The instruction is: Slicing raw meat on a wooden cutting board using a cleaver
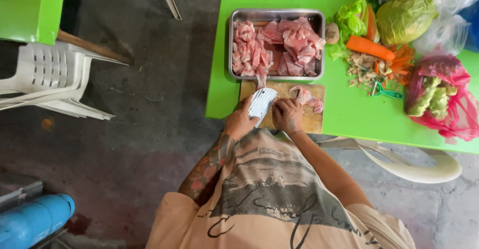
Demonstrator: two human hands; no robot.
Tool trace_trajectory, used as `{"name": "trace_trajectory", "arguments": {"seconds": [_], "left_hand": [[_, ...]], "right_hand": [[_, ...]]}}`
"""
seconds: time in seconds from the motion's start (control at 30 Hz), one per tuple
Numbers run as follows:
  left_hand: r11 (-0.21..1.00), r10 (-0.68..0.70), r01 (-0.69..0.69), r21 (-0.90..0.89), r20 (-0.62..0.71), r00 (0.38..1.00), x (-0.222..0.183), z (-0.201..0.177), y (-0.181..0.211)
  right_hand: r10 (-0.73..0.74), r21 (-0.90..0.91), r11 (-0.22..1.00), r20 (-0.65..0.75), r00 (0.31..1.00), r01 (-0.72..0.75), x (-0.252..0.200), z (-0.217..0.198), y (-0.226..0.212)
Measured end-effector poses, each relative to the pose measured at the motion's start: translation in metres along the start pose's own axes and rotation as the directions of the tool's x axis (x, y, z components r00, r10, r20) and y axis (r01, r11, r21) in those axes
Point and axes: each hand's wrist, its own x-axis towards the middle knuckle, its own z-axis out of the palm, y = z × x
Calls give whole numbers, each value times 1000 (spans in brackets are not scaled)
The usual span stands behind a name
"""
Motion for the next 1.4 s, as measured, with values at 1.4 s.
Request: {"name": "trace_trajectory", "arguments": {"seconds": [1.4], "left_hand": [[992, 66, -56, 112, -90, 994, 36, 36, -4]], "right_hand": [[-12, 86, 996, -51, 999, 17, -1, 0, 0]]}}
